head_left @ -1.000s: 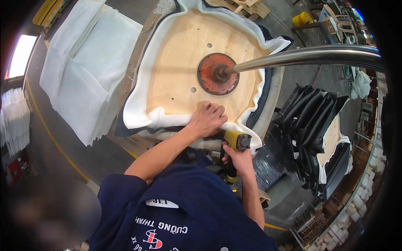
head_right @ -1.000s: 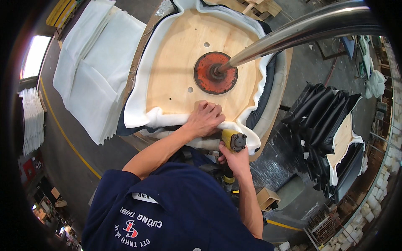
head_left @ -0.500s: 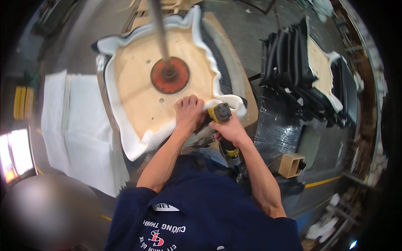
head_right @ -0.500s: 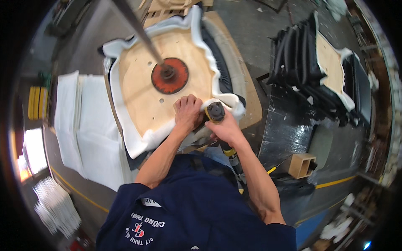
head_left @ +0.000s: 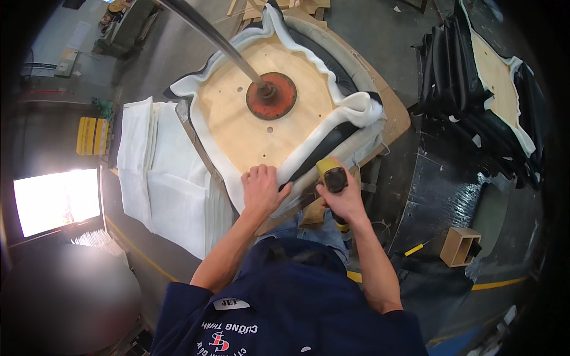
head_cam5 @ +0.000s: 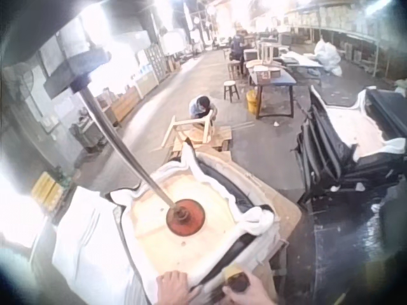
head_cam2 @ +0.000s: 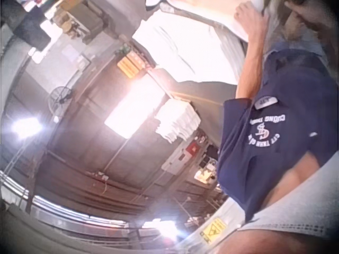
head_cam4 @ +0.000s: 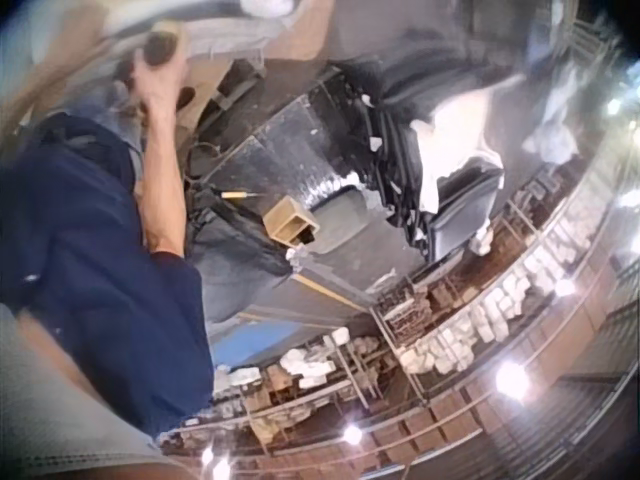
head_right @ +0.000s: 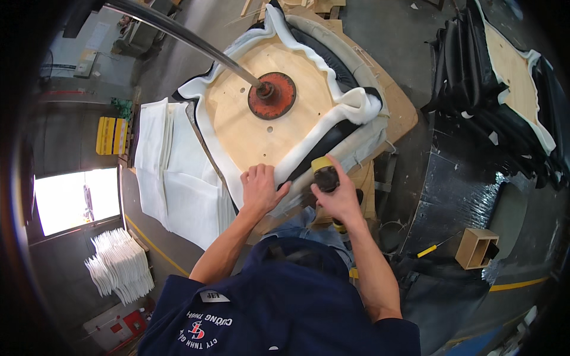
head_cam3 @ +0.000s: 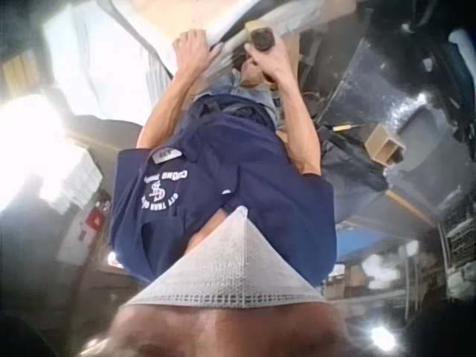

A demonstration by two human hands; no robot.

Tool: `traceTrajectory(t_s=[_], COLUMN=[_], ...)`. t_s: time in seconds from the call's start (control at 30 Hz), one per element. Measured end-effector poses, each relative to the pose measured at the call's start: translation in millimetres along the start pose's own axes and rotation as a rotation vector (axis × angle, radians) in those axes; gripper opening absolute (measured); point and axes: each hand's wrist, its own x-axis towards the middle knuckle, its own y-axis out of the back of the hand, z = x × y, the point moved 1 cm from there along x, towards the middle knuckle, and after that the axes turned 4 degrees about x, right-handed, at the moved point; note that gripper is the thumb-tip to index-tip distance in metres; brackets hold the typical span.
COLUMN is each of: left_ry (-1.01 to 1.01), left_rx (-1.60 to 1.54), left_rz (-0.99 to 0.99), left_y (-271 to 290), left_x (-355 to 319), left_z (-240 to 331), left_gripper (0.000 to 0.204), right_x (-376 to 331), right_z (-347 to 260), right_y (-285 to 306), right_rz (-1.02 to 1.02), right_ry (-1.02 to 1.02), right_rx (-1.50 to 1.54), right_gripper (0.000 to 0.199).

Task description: The person uses a pneumatic staple gun to attach black upholstery fabric to the edges of a chair seat base. They repeatedly staple along the perimeter, then flip the seat and place it on a stack of finished units.

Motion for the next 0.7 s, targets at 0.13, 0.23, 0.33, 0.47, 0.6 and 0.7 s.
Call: traceTrajectory(t_s=[0.13,0.23,0.33,0.47,0.6,0.7], left_ry=[-0.153,-0.225,-0.265,-0.323,-0.37,-0.365], left_rx=[-0.035,-0.118,-0.171,-0.286,-0.358,-0.37], left_rz=[0.079,0.089,0.111,0.18,0.296,0.304], left_y=[-16.6,-17.1,-18.8,-34.1,-36.4,-41.9], left_x=[7.1,16.5,28.3,34.4,38.6,42.7], left_z=[-2.5,-3.0,-7.7,-32.5,-41.6,-49.0], left_gripper=[0.047,0.048,0.043,0.036,0.033,0.034], right_x=[-4.9,-0.3,7.5,-4.7,-17.0,-14.6], right_z=[-6.3,-9.2,22.0,8.6,-11.7,-21.9], right_y=[-0.9,-0.5,8.7,-17.3,-37.5,-58.2], right_rz=[0.05,0.123,0.17,0.174,0.09,0.015], right_ry=[-0.038,-0.042,0.119,0.024,-0.141,-0.25], right_rx=[-0.008,0.037,-0.065,-0.005,-0.037,-0.078], right_gripper=[0.075,0.072,0.071,0.073,0.072,0.067])
